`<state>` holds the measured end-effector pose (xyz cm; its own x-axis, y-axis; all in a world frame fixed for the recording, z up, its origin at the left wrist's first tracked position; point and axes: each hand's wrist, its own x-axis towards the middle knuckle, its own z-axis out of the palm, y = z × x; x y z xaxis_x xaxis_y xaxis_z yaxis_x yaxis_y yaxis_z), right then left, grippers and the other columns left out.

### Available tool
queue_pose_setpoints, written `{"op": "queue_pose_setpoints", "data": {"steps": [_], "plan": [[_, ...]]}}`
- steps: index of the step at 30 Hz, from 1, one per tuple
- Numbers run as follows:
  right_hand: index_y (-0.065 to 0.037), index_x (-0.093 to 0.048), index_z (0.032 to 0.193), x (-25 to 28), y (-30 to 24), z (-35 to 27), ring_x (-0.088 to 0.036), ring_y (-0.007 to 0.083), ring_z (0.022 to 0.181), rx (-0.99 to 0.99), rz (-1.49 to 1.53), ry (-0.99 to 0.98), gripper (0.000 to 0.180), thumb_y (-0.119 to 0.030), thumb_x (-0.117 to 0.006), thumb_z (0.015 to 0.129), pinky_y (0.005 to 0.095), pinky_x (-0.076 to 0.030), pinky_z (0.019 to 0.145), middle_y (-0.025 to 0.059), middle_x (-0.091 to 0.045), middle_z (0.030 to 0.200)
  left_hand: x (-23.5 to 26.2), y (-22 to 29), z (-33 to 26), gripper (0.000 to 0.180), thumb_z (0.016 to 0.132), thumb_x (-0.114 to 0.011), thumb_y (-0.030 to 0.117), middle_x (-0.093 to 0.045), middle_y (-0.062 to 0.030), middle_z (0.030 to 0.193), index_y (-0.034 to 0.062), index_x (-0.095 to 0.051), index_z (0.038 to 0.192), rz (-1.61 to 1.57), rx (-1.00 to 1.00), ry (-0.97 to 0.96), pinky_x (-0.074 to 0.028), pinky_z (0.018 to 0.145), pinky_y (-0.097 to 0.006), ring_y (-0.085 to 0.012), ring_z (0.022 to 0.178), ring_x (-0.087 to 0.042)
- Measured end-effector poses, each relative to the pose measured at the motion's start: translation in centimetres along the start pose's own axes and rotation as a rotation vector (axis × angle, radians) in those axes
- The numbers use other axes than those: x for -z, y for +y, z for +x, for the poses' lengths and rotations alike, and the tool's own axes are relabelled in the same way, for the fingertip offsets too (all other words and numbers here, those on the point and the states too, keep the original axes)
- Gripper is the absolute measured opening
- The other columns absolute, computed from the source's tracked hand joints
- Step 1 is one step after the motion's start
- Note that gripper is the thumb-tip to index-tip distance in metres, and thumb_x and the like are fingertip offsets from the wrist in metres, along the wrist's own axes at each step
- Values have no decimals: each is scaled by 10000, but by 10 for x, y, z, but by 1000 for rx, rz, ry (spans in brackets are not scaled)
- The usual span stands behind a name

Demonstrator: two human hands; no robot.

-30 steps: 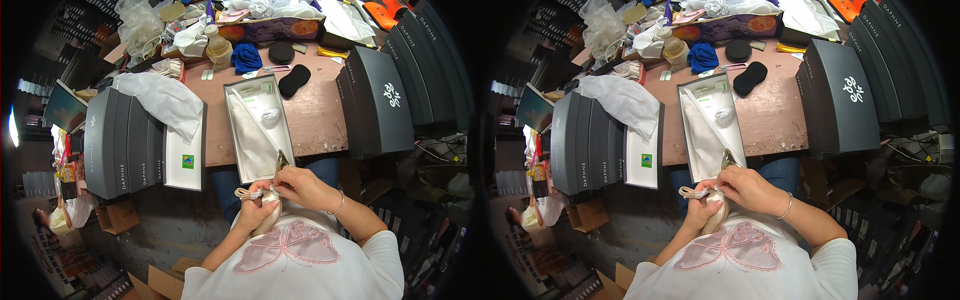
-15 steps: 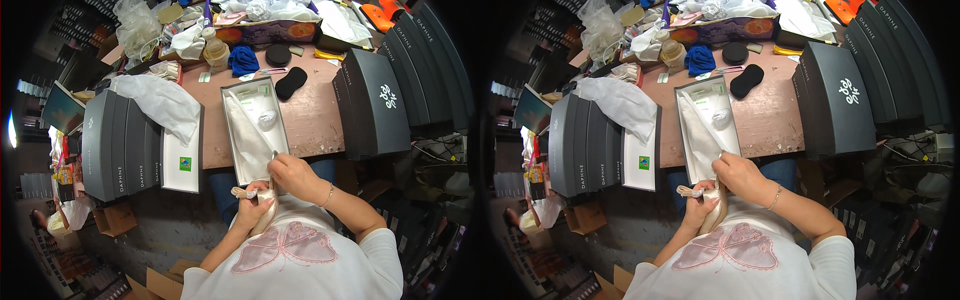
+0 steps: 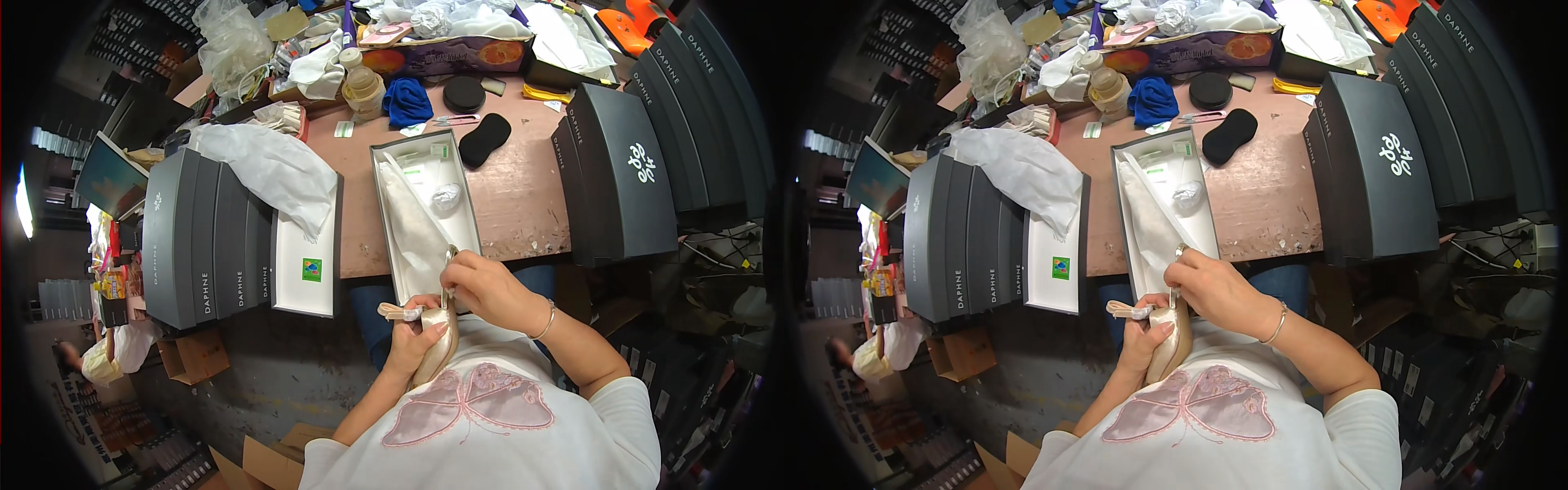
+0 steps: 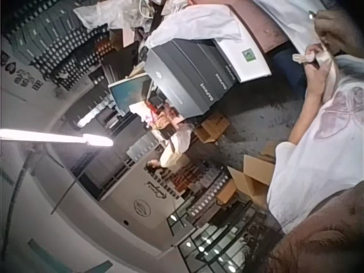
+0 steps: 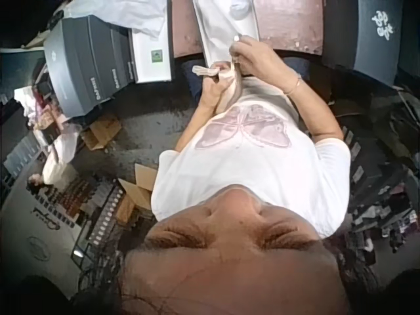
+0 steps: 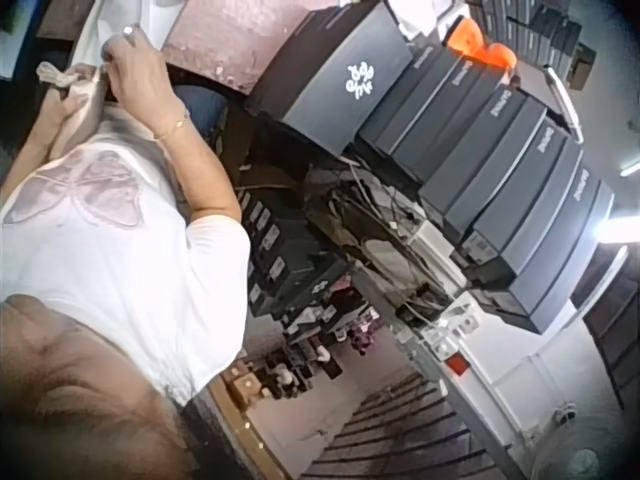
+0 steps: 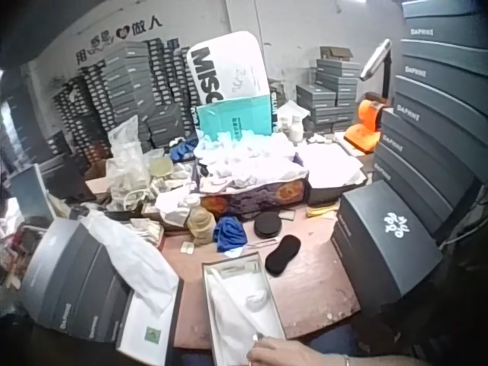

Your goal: Inspecting, wiping, and packing a pair of high-heeled shoes into a box.

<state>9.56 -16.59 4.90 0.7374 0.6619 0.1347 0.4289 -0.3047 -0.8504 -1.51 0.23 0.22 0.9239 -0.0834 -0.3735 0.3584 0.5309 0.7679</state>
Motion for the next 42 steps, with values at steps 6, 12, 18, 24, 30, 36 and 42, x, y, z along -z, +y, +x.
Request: {"op": "queue_pose_setpoints", "data": {"steps": [6, 12, 18, 24, 30, 36, 42], "plan": [[-66, -618, 904, -8, -6, 3, -589, 234, 832, 107, -145, 210, 197, -18, -669, 720, 352, -428, 751, 69, -598, 913, 6, -2, -4, 391, 756, -705, 71, -496, -78, 1136, 53, -484, 1078, 9, -83, 15, -400, 923, -273, -135, 1027, -497], [-83, -643, 949, -23, -1, -10, -584, 190, 915, 153, -405, 288, 246, -79, -703, 711, 359, -366, 826, 30, -615, 901, 3, -2, -6, 382, 761, -702, 62, -491, -78, 1142, 51, -484, 1075, -11, -75, 46, -397, 933, -273, -137, 1036, -496], [-67, -664, 976, -25, -9, -13, -602, 208, 884, 113, -307, 287, 247, -63, -716, 735, 352, -368, 836, 48, -639, 913, 0, 0, -8, 372, 771, -696, 51, -497, -76, 1144, 48, -485, 1077, -12, -80, 64, -404, 923, -272, -135, 1030, -500], [-16, -647, 968, -10, -3, -14, -616, 106, 792, -347, 612, 275, 113, -49, -607, 868, 257, -473, 719, 39, -676, 894, -1, 2, -6, 371, 767, -697, 75, -497, -71, 1125, 48, -489, 1072, -4, -101, 63, -418, 893, -266, -130, 1004, -509], [-34, -555, 1007, 19, 1, -5, -632, 142, 807, -372, 1419, 246, 90, -79, -534, 931, 294, -528, 715, 77, -633, 878, 13, -3, -3, 372, 752, -692, 100, -497, -60, 1086, 46, -494, 1063, -73, -89, 116, -447, 820, -251, -123, 925, -532], [-49, -539, 1015, 31, 8, 31, -590, 107, 732, -441, 1345, 219, 89, -83, -541, 934, 257, -510, 643, 63, -610, 934, 15, 9, -1, 382, 748, -683, 89, -499, -62, 1081, 57, -483, 1072, -137, -171, 144, -453, 821, -250, -118, 926, -537], [-28, -601, 1018, 9, -7, 33, -507, 36, 696, -366, 638, 175, 119, -30, -595, 899, 181, -430, 637, -19, -588, 834, 25, 10, -4, 424, 708, -698, 120, -494, -95, 1125, 55, -459, 1053, -132, -237, 150, -406, 903, -286, -150, 1011, -490]]}}
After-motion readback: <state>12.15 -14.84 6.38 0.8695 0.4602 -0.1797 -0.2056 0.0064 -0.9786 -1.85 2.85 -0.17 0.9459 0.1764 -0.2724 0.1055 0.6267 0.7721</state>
